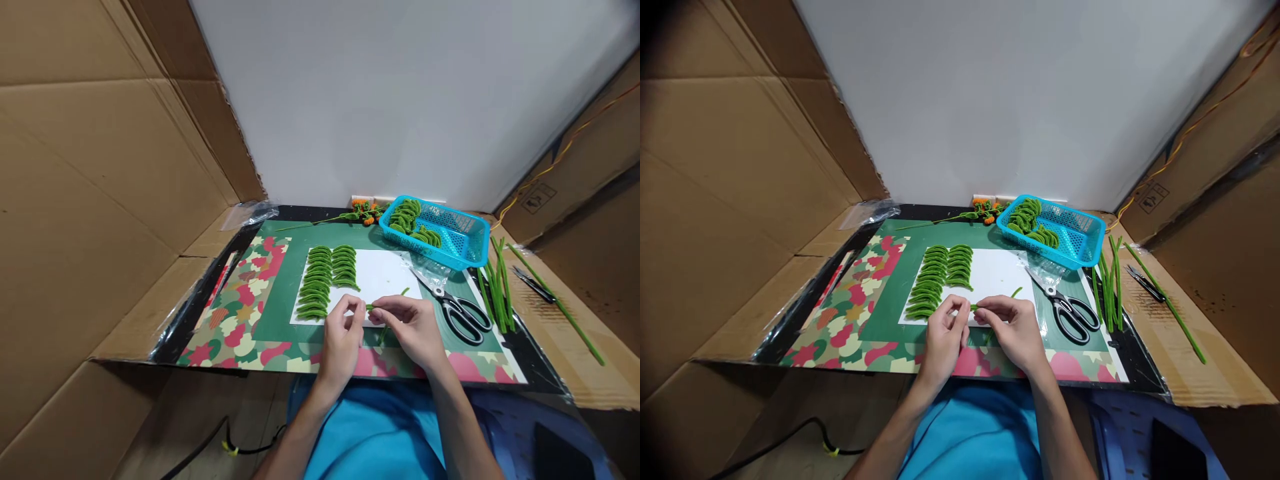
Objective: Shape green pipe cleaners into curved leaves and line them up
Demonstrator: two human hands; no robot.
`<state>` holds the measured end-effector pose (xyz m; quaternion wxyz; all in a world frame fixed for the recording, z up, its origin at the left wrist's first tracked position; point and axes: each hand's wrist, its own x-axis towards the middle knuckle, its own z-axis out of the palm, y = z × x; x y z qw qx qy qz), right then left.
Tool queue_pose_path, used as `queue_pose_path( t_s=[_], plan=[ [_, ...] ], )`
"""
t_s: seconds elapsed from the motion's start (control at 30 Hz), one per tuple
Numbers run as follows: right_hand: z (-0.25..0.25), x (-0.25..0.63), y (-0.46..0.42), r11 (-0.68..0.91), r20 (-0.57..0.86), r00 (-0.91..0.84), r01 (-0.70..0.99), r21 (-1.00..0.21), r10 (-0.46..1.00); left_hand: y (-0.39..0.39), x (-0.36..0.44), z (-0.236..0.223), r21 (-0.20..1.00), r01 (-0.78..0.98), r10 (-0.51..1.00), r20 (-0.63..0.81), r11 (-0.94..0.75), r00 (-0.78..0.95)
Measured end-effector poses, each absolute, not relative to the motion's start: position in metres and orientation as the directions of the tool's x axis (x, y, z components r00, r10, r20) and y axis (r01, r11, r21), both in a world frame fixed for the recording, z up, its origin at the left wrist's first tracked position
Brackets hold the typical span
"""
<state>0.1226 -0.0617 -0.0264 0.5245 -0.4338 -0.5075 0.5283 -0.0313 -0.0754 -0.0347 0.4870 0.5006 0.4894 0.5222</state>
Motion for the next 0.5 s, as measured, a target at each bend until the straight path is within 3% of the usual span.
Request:
queue_pose_path(
  t_s=[0.17,0.5],
  plan=[
    [-0.024,0.130,-0.060,-0.048,-0.030,-0.123,-0.140,-0.989,0.992,-0.074,-0.033,-0.038,0.997,0.019,0.997,0.074,-0.074,0.002],
    [-0.021,0.134,-0.062,-0.071,-0.062,-0.133,-0.068,-0.995,0.989,-0.075,-0.033,-0.034,0.997,0.055,0.998,0.051,-0.053,0.033]
  ],
)
